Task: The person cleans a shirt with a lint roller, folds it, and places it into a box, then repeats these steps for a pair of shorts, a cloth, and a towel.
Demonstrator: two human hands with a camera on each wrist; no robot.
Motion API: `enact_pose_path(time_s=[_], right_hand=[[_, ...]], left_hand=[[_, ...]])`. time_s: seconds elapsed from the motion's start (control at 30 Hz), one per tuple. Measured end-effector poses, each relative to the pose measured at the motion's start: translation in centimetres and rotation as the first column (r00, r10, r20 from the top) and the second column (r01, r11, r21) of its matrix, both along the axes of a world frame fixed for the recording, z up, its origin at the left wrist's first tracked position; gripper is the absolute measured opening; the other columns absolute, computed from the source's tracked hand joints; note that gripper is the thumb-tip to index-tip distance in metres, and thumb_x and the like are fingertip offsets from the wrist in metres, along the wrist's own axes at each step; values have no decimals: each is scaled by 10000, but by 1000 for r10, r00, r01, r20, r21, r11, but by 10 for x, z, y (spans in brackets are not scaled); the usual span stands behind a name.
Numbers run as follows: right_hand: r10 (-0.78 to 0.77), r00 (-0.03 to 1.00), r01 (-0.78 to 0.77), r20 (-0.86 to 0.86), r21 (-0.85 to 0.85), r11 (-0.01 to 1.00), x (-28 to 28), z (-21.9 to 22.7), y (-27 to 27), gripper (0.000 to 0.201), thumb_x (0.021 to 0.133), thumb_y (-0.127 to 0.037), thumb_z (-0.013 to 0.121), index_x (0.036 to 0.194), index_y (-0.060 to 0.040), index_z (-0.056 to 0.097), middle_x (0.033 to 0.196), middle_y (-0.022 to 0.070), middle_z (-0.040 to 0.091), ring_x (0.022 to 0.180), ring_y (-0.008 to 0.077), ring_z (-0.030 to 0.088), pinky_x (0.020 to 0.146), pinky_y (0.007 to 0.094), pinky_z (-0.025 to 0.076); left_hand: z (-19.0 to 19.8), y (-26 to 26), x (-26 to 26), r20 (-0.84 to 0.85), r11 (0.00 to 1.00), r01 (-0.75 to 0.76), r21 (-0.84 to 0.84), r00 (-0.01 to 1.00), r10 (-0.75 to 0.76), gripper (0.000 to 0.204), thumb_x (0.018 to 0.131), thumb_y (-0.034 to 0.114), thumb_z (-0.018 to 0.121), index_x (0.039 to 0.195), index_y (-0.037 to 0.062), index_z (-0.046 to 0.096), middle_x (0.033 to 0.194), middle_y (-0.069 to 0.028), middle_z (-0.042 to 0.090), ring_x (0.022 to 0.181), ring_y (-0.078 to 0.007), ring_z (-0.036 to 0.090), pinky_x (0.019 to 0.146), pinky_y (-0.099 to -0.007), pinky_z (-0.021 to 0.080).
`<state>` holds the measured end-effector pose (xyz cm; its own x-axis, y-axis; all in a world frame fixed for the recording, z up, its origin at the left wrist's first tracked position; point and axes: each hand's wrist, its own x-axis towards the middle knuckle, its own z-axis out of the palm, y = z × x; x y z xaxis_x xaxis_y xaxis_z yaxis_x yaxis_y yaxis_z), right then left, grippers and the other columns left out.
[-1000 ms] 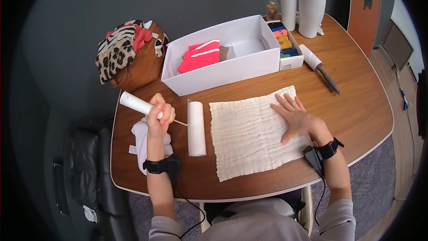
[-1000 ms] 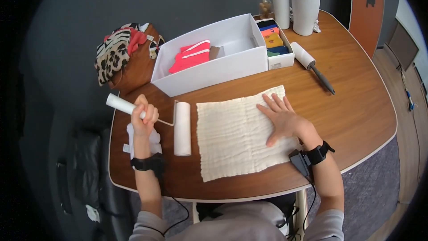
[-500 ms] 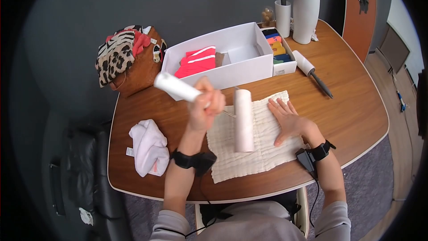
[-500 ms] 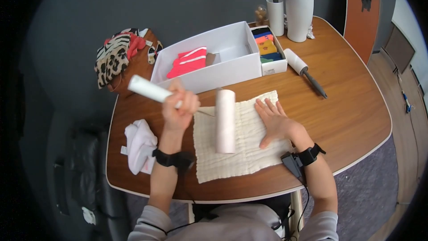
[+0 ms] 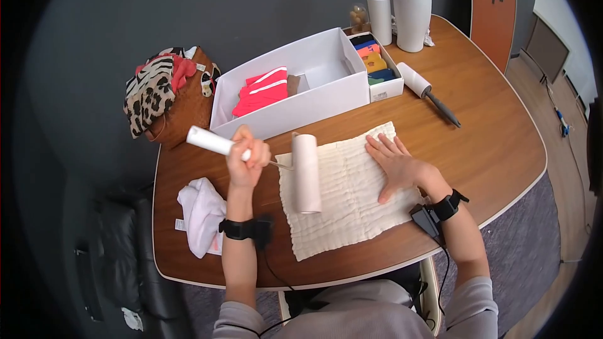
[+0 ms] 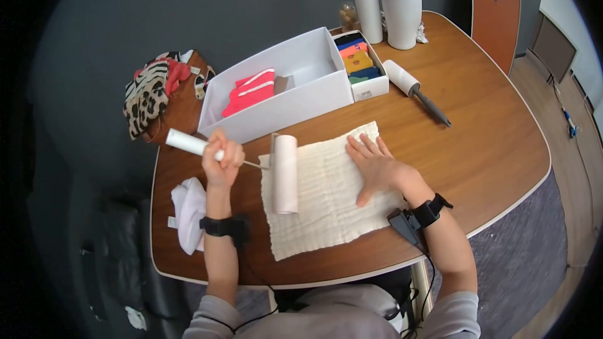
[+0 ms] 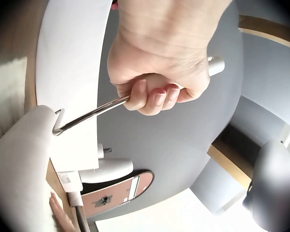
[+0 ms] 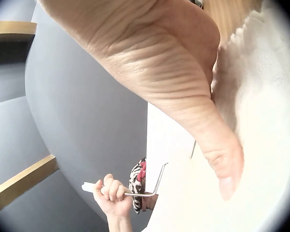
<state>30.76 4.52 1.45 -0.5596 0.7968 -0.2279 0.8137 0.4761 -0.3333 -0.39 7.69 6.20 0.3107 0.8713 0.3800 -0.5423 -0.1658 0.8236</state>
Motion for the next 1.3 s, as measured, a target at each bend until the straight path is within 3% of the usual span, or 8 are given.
enact_pose_path(time_s=[0.23, 0.43, 0.6, 0.73, 0.93, 1.23, 1.3], right_hand=[[-1, 1000, 1, -13, 3, 1000, 0, -1, 0, 1150, 477, -378, 771, 1350, 23, 138, 1437, 141, 68, 1332, 274, 2, 1084, 384, 8], [-3, 1000, 3, -16, 6, 1000, 0, -3, 1, 1154, 470, -381, 775, 1351, 14, 144, 1439, 131, 68, 1333, 264, 2, 1085, 380, 5], [-11, 1000, 11, -12, 10, 1000, 0, -5, 1, 1162, 464, -388, 781, 1351, 13, 146, 1440, 126, 64, 1333, 260, -2, 1086, 378, 1], [-9, 1000, 9, -19, -3, 1000, 0, -3, 1, 1167, 460, -383, 785, 1351, 14, 145, 1440, 124, 65, 1333, 259, -3, 1086, 379, 1], [-12, 999, 13, -46, 5, 1000, 1, -3, -1, 1167, 457, -368, 791, 1350, 16, 144, 1438, 127, 70, 1332, 263, 2, 1087, 383, 8], [-16, 1000, 16, -18, 0, 1000, 0, -3, 0, 1161, 463, -378, 783, 1351, 12, 146, 1439, 125, 66, 1333, 257, -5, 1087, 382, 6], [-16, 1000, 16, -21, 0, 1000, 0, -4, 1, 1164, 463, -381, 784, 1353, 10, 144, 1440, 122, 68, 1333, 254, -6, 1087, 382, 4]], left_hand=[[7, -10, -64, -55, 992, -126, 0, 991, 126, 168, 852, 167, 374, 703, 102, 334, 424, 34, 273, 366, -71, 219, 356, -217, 193], [23, -24, -69, -155, 939, -341, 38, 927, 342, 180, 846, 113, 389, 684, 109, 312, 428, 35, 264, 366, -49, 205, 345, -199, 179], [47, -51, -38, 9, 972, -229, 57, 973, 229, 188, 843, 141, 392, 685, 107, 297, 425, 32, 256, 361, -55, 201, 345, -204, 172], [37, -73, 12, 89, 994, -97, 50, 992, 92, 202, 833, 185, 412, 694, 102, 290, 413, 30, 256, 350, -63, 197, 344, -221, 164], [3, -88, 25, -86, 998, 51, 45, 995, -47, 206, 837, 175, 437, 704, 89, 306, 408, 16, 286, 346, -74, 218, 346, -238, 184], [8, -95, -50, -91, 995, -94, -20, 992, 92, 206, 851, 199, 437, 711, 91, 331, 415, 36, 286, 354, -60, 207, 351, -219, 177], [15, -98, -59, -209, 985, -171, -6, 964, 166, 232, 838, 233, 461, 699, 108, 324, 413, 46, 263, 358, -57, 208, 358, -216, 166]])
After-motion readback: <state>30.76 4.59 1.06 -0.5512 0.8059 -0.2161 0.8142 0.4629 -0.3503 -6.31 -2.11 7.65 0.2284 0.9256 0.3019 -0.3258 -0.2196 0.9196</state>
